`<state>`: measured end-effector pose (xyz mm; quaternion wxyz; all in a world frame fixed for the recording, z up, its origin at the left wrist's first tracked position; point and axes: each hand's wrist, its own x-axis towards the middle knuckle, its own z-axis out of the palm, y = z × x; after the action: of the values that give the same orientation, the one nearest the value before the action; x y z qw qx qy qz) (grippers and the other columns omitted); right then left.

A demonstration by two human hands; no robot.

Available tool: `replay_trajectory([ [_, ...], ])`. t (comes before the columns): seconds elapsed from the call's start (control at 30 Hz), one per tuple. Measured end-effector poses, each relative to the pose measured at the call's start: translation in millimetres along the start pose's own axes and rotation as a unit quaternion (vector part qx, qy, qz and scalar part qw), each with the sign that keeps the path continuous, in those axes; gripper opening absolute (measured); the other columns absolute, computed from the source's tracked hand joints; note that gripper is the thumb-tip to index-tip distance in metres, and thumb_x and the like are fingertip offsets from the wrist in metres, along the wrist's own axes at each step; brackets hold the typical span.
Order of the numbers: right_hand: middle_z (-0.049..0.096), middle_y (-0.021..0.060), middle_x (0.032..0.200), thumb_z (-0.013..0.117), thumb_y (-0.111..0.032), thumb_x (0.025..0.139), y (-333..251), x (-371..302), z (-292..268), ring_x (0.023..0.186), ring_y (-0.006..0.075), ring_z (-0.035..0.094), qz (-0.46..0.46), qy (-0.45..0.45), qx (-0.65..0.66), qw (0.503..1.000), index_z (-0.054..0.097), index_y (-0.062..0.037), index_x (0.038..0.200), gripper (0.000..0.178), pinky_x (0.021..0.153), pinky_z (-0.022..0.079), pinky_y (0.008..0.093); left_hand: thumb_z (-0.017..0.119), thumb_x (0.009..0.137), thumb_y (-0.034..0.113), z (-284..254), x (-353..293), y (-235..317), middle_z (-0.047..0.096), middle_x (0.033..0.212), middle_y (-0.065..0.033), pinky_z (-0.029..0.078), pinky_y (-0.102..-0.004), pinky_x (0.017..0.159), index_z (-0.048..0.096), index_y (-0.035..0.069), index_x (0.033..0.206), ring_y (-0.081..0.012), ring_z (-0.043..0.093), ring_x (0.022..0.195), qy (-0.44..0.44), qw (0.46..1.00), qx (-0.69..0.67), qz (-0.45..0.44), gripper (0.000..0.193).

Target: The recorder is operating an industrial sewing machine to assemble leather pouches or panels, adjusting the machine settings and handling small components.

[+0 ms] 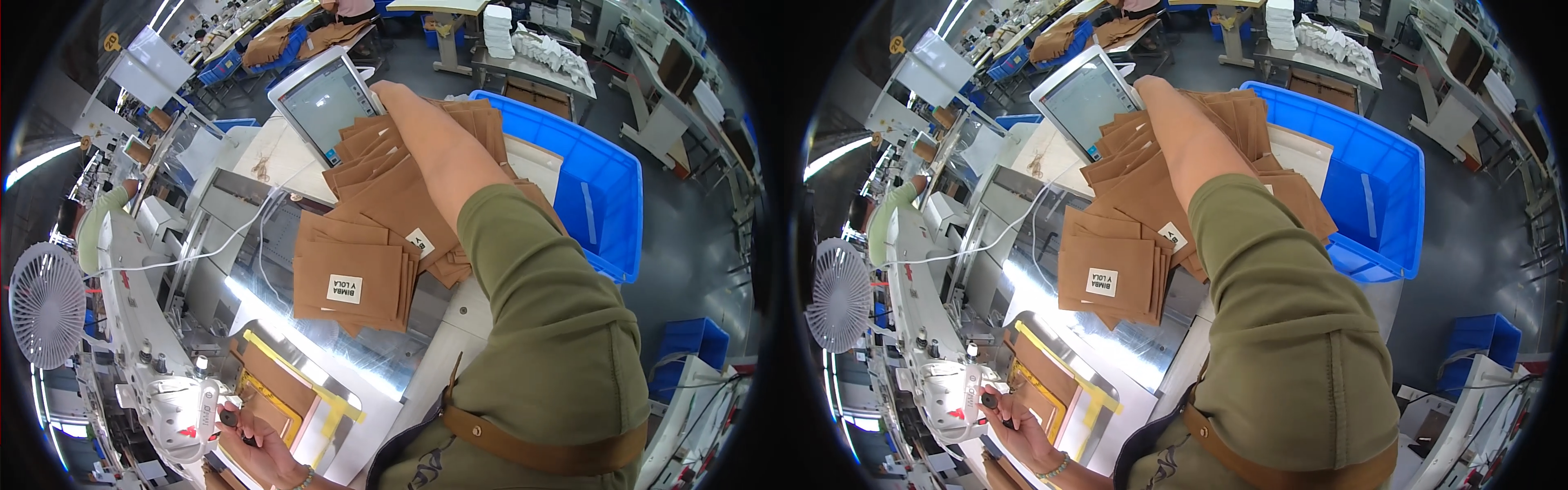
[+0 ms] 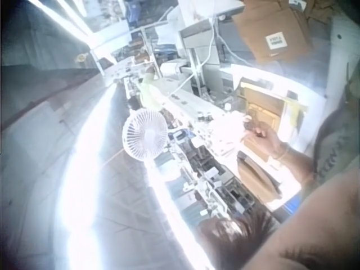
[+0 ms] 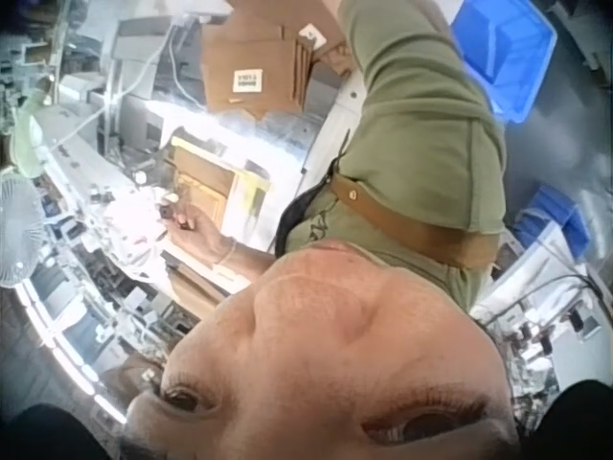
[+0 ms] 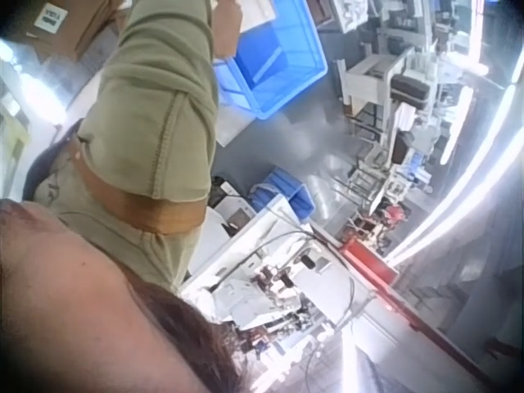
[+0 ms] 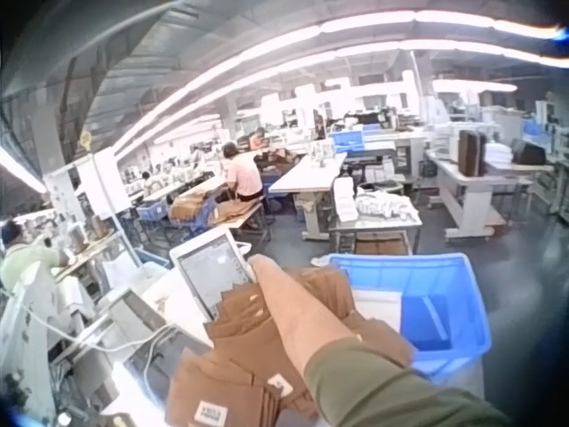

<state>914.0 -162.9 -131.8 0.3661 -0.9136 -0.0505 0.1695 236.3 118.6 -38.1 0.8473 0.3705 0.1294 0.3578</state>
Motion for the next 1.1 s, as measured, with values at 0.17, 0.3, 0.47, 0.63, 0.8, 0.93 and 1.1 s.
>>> replay_trajectory([
  [0.17, 0.069, 0.0161, 0.133, 0.067, -0.033, 0.091, -6, 6, -7, 0.124, 0.0344, 0.065, -0.058, 0.040, -0.222, 0.972, 0.072, -0.0092, 0.127, 0.043, 0.101, 0.053, 0.0455, 0.054, 0.109, 0.024, 1, -2, 1, 0.065, 0.112, -0.0059, 0.035, -0.0188, 0.052, 0.054, -0.009, 0.129, -0.0055, 0.037, 0.067, -0.010, 1.000, 0.008, -0.001, 0.038],
  [0.3, 0.070, 0.0081, 0.073, 0.069, -0.021, 0.090, -5, 14, -33, 0.058, 0.0161, 0.064, -0.133, 0.116, 0.256, 0.950, 0.075, -0.0021, 0.080, 0.022, 0.052, 0.052, 0.0348, 0.052, 0.111, 0.027, 2, -9, 1, 0.055, 0.094, -0.0048, 0.037, -0.0169, 0.052, 0.053, -0.007, 0.127, -0.0050, 0.039, 0.069, 0.010, 1.000, 0.018, 0.008, 0.038],
  [0.47, 0.066, 0.0006, 0.077, 0.065, -0.021, 0.099, -29, -2, -85, 0.058, 0.0104, 0.056, -0.203, -0.042, 0.615, 0.761, 0.068, -0.0065, 0.095, 0.015, 0.052, 0.043, 0.0262, 0.053, 0.110, 0.024, 2, -9, 1, 0.067, 0.119, -0.0115, 0.036, -0.0186, 0.053, 0.053, -0.009, 0.129, -0.0054, 0.042, 0.071, -0.054, 0.998, -0.002, -0.007, 0.038],
  [0.63, 0.068, 0.0004, 0.101, 0.064, -0.021, 0.100, -113, -31, -129, 0.090, 0.0118, 0.064, -0.446, -0.056, 0.471, 0.759, 0.068, -0.0075, 0.116, 0.021, 0.075, 0.051, 0.0260, 0.048, 0.112, 0.027, 1, -8, -2, 0.062, 0.115, -0.0096, 0.037, -0.0165, 0.052, 0.053, -0.007, 0.127, -0.0055, 0.041, 0.070, 0.012, 1.000, 0.019, 0.015, 0.038],
  [0.8, 0.070, 0.0027, 0.104, 0.064, -0.021, 0.100, -195, -72, -174, 0.089, 0.0148, 0.065, -0.487, 0.073, 0.463, 0.737, 0.067, -0.0125, 0.115, 0.018, 0.070, 0.053, 0.0296, 0.047, 0.112, 0.027, 0, -8, -1, 0.062, 0.117, -0.0103, 0.038, -0.0170, 0.053, 0.055, -0.008, 0.132, -0.0059, 0.042, 0.072, -0.020, 0.999, 0.021, 0.027, 0.040],
  [0.93, 0.069, 0.0026, 0.102, 0.064, -0.020, 0.099, -215, -108, -226, 0.085, 0.0142, 0.064, -0.482, 0.186, 0.381, 0.767, 0.068, -0.0123, 0.115, 0.018, 0.067, 0.052, 0.0304, 0.047, 0.112, 0.024, -6, -7, 0, 0.062, 0.118, -0.0106, 0.038, -0.0168, 0.054, 0.056, -0.008, 0.131, -0.0054, 0.044, 0.072, -0.029, 0.999, 0.026, 0.020, 0.038],
  [1.1, 0.069, 0.0018, 0.099, 0.064, -0.019, 0.098, -190, -172, -297, 0.082, 0.0129, 0.061, -0.455, 0.287, 0.246, 0.807, 0.070, -0.0122, 0.115, 0.020, 0.065, 0.050, 0.0295, 0.049, 0.111, 0.024, -11, -6, 3, 0.067, 0.119, -0.0130, 0.037, -0.0159, 0.052, 0.056, -0.007, 0.133, -0.0046, 0.046, 0.072, -0.026, 0.999, 0.037, 0.017, 0.038],
])
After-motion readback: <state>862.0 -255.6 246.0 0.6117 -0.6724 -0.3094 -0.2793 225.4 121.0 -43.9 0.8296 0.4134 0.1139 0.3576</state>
